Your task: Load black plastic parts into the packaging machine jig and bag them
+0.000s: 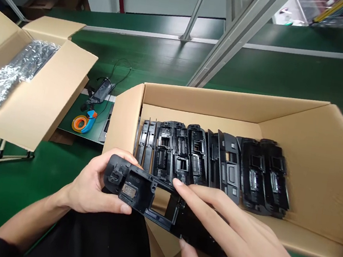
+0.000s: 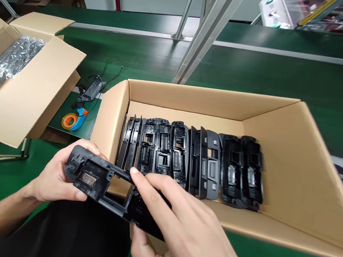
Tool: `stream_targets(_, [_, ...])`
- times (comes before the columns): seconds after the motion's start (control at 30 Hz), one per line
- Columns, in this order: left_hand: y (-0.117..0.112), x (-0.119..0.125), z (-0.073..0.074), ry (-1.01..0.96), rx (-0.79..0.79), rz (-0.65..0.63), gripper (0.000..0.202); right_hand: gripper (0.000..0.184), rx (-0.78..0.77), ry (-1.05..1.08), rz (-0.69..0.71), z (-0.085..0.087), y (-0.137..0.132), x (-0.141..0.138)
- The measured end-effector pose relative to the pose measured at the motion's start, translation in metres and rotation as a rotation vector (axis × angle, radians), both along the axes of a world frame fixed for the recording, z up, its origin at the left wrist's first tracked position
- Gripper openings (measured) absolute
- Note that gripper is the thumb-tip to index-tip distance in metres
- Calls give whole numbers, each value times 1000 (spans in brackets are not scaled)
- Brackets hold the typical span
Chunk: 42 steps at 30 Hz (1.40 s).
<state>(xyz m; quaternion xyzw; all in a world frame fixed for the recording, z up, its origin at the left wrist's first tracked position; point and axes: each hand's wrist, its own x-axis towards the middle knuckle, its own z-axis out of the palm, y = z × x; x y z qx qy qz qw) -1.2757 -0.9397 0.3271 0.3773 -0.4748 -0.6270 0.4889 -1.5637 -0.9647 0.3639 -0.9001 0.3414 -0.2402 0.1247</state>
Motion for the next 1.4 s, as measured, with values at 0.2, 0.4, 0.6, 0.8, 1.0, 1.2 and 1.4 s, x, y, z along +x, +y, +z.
stream_targets(0.2, [6,0,-3,20,42,22,60,69,23,23,29,-3,-2,-1])
stream_targets(0.4, [12,-1,-5,47,42,62,60,73,136,79,75,-4,-8,1])
stream_targets(0.6, [18,-1,-3,63,42,73,60,72,129,72,100,-6,-10,6])
stream_targets(0.8, [22,0,-2,57,20,95,63,71,121,78,102,-7,-9,9])
stream_targets(1.0, [27,2,-2,30,5,123,62,74,68,67,96,-12,-8,10])
stream_targets(1.2, [35,5,-5,12,4,143,61,75,40,42,134,-12,-10,14])
stream_targets(1.4, [42,6,-2,7,21,179,60,77,9,11,177,-11,-13,21])
